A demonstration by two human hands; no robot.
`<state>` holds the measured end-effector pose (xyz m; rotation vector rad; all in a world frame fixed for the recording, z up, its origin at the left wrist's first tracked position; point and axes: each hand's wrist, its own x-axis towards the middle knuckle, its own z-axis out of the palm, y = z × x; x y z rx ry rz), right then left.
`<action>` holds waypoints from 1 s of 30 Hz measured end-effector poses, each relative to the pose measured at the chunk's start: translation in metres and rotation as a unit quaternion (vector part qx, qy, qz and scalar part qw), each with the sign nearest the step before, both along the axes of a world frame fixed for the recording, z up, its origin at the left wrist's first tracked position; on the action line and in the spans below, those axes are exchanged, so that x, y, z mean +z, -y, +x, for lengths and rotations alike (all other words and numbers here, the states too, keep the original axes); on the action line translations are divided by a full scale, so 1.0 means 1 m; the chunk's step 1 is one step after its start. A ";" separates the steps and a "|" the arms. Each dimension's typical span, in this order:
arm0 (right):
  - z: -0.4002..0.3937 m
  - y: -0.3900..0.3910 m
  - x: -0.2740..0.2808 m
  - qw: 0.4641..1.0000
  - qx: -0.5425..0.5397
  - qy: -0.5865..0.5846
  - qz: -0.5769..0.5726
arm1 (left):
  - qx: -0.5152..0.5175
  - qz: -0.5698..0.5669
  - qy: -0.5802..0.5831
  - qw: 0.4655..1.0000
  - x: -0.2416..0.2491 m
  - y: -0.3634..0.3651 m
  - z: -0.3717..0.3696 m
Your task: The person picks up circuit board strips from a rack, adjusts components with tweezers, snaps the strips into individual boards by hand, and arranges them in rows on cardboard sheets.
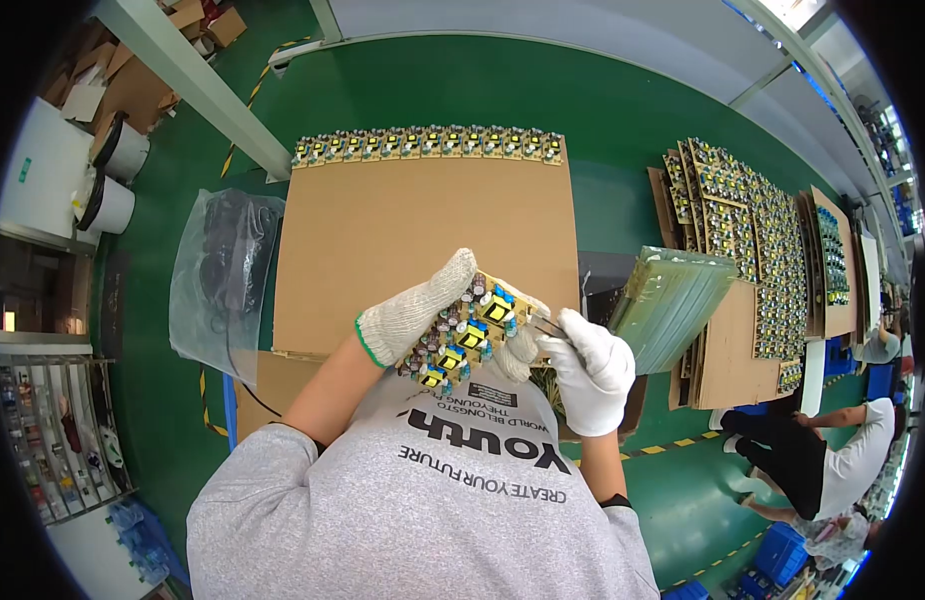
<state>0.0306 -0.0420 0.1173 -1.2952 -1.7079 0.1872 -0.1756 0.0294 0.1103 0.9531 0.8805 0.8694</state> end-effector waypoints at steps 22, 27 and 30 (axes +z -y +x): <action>0.047 -0.031 0.001 0.625 0.229 -0.429 -0.611 | -0.222 -0.022 -0.012 0.975 0.021 -0.013 -0.001; 0.030 -0.013 0.029 0.775 0.022 -0.323 -0.543 | -0.197 -0.132 0.162 0.958 0.005 -0.012 -0.003; 0.018 -0.004 0.023 0.887 0.008 -0.206 -0.414 | -0.087 -0.112 0.144 0.979 -0.011 -0.012 0.002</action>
